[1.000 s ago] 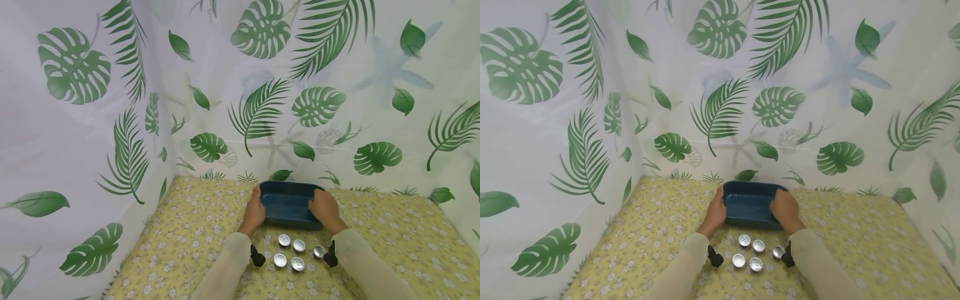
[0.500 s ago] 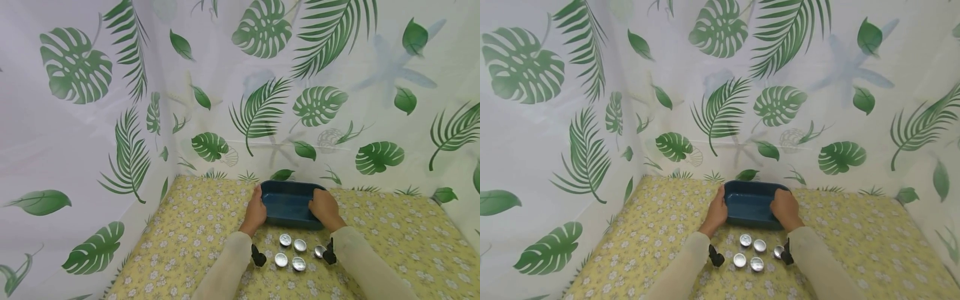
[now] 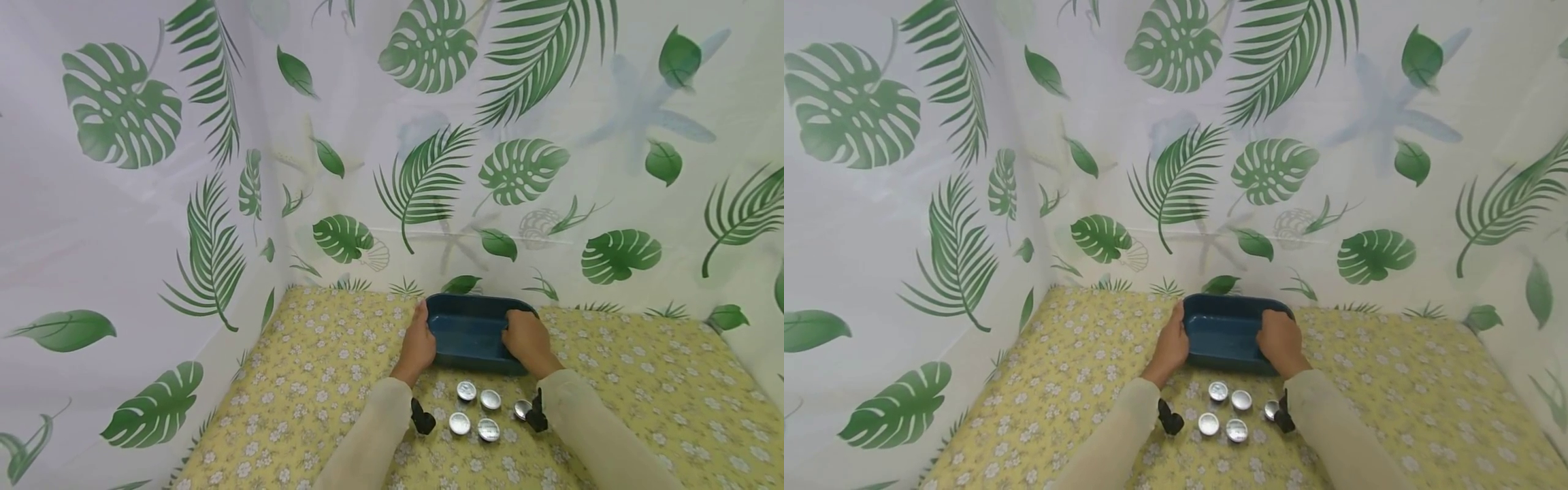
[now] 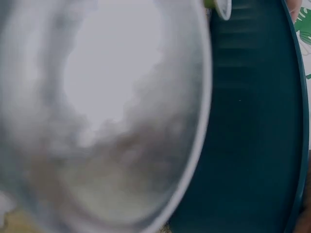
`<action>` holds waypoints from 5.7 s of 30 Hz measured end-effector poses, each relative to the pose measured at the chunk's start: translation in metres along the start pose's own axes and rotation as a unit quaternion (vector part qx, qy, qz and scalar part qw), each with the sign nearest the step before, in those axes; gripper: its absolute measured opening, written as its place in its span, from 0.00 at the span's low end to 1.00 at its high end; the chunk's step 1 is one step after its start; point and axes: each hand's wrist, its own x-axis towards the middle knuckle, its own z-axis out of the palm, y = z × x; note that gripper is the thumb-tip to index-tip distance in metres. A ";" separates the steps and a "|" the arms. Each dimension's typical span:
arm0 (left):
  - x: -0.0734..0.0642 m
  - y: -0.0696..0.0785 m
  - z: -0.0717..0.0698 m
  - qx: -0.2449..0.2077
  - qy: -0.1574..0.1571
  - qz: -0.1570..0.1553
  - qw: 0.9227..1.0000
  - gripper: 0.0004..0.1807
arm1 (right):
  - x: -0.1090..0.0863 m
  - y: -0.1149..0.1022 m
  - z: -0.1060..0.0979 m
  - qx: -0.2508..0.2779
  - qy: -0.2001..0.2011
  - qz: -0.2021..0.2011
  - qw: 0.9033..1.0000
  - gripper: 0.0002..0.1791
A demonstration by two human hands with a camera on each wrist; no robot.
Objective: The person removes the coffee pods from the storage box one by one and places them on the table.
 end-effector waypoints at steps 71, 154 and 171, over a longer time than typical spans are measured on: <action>0.002 -0.004 0.003 -0.028 -0.022 -0.007 0.999 0.35 | -0.038 0.001 -0.022 0.116 0.078 -0.134 0.981 0.24; -0.003 0.001 0.003 -0.018 -0.011 -0.004 1.000 0.36 | -0.181 -0.008 -0.031 0.249 0.044 0.022 0.967 0.27; 0.000 0.001 0.004 -0.015 -0.008 -0.004 1.000 0.36 | -0.202 -0.009 -0.019 0.249 0.053 0.057 0.965 0.27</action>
